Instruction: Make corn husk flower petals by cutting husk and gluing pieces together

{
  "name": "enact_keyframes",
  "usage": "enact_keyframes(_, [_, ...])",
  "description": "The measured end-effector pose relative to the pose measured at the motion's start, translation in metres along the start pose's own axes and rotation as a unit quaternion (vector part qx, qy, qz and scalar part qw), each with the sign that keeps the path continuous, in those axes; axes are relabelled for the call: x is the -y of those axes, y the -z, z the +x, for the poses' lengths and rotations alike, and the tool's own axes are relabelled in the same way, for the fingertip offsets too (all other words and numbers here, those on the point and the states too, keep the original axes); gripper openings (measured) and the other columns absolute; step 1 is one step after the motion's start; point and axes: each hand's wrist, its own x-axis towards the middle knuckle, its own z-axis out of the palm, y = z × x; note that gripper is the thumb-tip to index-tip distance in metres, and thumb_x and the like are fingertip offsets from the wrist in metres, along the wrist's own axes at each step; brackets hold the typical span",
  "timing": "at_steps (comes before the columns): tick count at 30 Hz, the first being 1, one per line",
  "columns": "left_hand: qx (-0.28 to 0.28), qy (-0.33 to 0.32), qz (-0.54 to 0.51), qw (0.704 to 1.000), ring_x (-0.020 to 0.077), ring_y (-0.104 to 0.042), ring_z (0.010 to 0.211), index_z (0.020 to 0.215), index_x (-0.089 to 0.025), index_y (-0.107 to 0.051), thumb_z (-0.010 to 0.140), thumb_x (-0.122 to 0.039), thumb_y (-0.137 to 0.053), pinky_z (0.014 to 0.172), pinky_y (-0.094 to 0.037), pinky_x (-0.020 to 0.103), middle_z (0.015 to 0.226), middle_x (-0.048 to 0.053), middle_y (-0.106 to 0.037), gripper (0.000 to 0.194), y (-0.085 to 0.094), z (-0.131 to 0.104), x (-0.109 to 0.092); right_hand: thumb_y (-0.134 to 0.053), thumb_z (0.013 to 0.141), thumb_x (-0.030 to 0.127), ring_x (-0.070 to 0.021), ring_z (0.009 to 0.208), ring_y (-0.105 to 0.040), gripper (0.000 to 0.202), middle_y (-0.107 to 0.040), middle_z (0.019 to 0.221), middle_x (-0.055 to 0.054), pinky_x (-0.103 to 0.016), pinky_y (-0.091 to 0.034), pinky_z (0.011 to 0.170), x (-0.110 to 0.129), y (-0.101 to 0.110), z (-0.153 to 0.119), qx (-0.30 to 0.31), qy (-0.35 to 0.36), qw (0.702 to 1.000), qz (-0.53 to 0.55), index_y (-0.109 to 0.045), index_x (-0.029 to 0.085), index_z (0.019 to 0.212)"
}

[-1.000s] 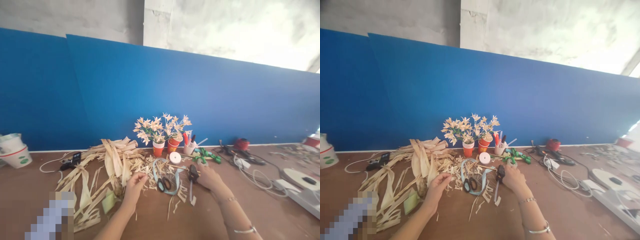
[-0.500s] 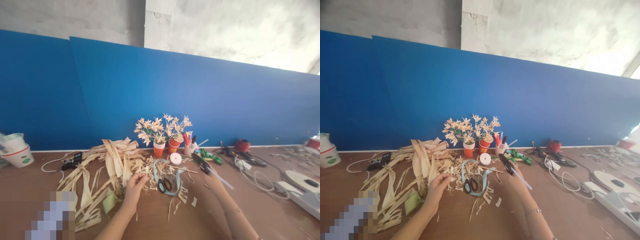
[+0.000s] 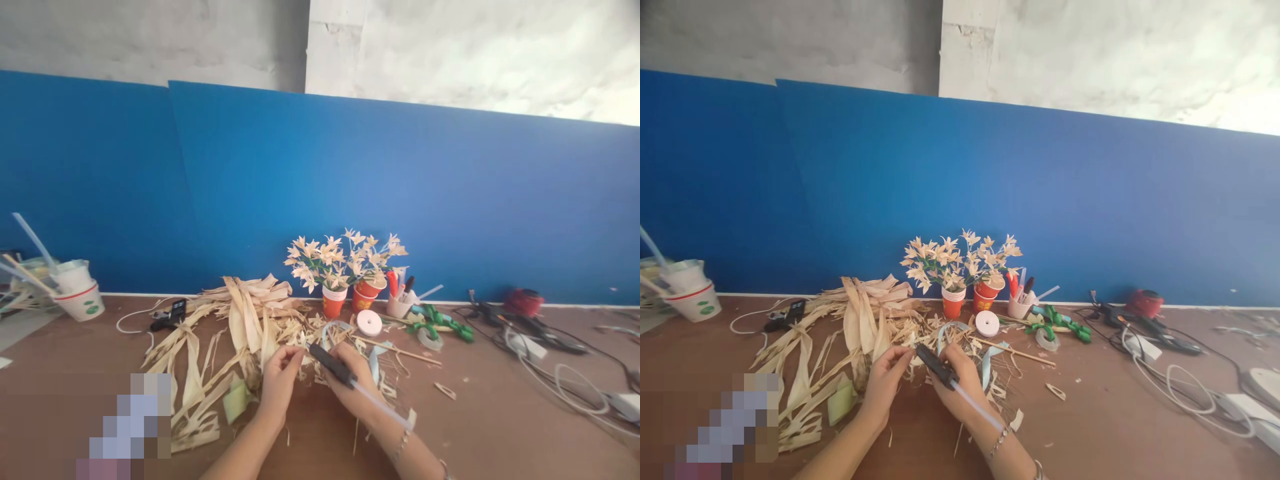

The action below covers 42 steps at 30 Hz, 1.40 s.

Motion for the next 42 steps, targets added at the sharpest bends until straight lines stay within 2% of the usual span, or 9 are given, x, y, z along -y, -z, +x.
enact_keyframes(5, [-0.007, -0.034, 0.024, 0.999, 0.016, -0.055, 0.063, 0.072, -0.015, -0.066, 0.072, -0.042, -0.063, 0.061, -0.042, 0.025, 0.065, 0.001, -0.062, 0.027, 0.0003, -0.0006, -0.002, -0.054, 0.07, 0.01, -0.0136, 0.064, -0.05, 0.017, -0.049, 0.071, 0.001, -0.022, -0.039, 0.06, -0.0063, -0.0069, -0.0045, 0.001, -0.003, 1.0, -0.002, -0.042, 0.02, 0.068])
enact_keyframes(21, [-0.013, -0.079, 0.091, 0.993, 0.0142, -0.048, 0.057, 0.069, -0.017, -0.063, 0.076, -0.037, -0.057, 0.056, -0.039, 0.024, 0.061, 0.0, -0.055, 0.023, 0.0014, -0.0014, -0.0037, -0.054, 0.068, 0.01, -0.014, 0.063, -0.051, 0.018, -0.048, 0.072, 0.0, -0.023, -0.04, 0.058, -0.007, -0.0085, -0.0065, 0.004, 0.011, 0.999, -0.041, -0.041, 0.021, 0.068])
enact_keyframes(35, [-0.013, -0.072, 0.082, 0.994, 0.0152, -0.05, 0.057, 0.069, -0.017, -0.064, 0.073, -0.043, -0.06, 0.055, -0.039, 0.024, 0.061, 0.0, -0.057, 0.027, 0.0016, -0.0023, -0.0052, -0.053, 0.069, 0.01, -0.0142, 0.062, -0.051, 0.018, -0.047, 0.071, 0.0, -0.023, -0.04, 0.058, -0.0048, -0.0067, -0.0062, 0.007, 0.019, 0.999, -0.048, -0.04, 0.021, 0.067])
enact_keyframes(42, [-0.015, -0.079, 0.091, 0.993, 0.0149, -0.051, 0.057, 0.069, -0.017, -0.064, 0.074, -0.039, -0.059, 0.056, -0.041, 0.025, 0.061, 0.0, -0.057, 0.024, 0.0016, -0.0026, -0.0057, -0.053, 0.068, 0.009, -0.0143, 0.062, -0.05, 0.019, -0.046, 0.07, 0.001, -0.023, -0.04, 0.057, -0.0074, -0.0065, -0.007, 0.003, 0.019, 0.998, -0.06, -0.039, 0.021, 0.065])
